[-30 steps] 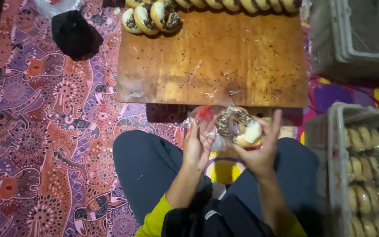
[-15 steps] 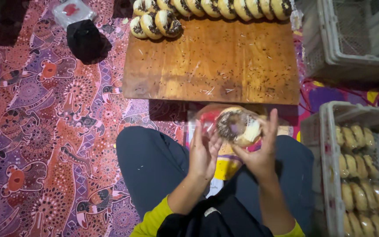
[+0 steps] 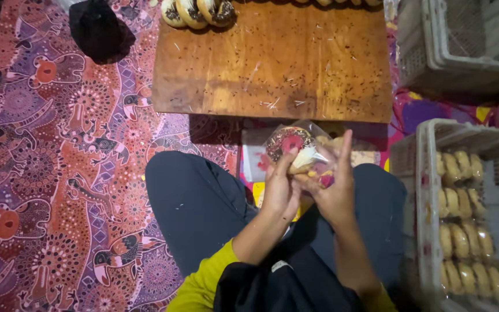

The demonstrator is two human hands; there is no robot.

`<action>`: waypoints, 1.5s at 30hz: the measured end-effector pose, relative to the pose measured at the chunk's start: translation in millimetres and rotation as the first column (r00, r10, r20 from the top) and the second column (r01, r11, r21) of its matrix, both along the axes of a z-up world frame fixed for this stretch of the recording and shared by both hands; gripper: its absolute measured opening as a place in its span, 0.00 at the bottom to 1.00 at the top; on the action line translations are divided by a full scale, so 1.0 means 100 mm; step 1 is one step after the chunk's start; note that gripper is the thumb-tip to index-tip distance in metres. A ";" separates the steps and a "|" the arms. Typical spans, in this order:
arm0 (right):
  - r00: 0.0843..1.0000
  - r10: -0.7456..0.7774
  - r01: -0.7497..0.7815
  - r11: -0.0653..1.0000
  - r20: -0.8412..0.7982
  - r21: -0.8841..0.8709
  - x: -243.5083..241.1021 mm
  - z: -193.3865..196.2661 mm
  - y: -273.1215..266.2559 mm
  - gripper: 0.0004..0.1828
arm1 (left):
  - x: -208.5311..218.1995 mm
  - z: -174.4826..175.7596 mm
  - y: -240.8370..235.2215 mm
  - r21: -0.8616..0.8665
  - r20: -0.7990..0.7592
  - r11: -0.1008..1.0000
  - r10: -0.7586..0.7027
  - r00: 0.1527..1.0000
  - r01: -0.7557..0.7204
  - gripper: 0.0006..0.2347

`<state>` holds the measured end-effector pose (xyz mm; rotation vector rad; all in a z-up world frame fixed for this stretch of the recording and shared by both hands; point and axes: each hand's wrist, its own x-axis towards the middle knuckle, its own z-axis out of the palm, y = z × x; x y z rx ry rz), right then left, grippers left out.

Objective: The person sits on the floor and repeatedly picks up doughnuts from a wooden board, places them into small plastic bags, and then puts the packaged doughnuts into a white plastic crate.

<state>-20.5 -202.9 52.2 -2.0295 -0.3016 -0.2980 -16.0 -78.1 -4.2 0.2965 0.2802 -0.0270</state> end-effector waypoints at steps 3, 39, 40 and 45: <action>0.948 -0.038 0.121 0.961 0.315 -0.247 0.09 0.03 -0.03 0.36 | 0.08 -0.05 0.15 0.050 -0.084 0.999 0.004 0.996 0.000 0.19; 0.648 0.707 -0.228 0.535 0.283 -0.814 -0.20 0.92 -0.07 0.20 | -0.45 0.55 0.80 0.602 0.179 0.623 -0.715 0.676 0.499 0.13; 0.639 0.726 -0.200 0.476 0.254 -0.857 -0.21 0.95 -0.05 0.21 | -0.52 0.57 0.82 0.606 0.219 0.631 -0.718 0.661 0.484 0.14; 0.615 0.766 -0.083 0.299 0.187 -0.951 -0.32 1.04 0.05 0.23 | -0.71 0.86 0.82 0.685 0.216 0.599 -0.710 0.670 0.414 0.23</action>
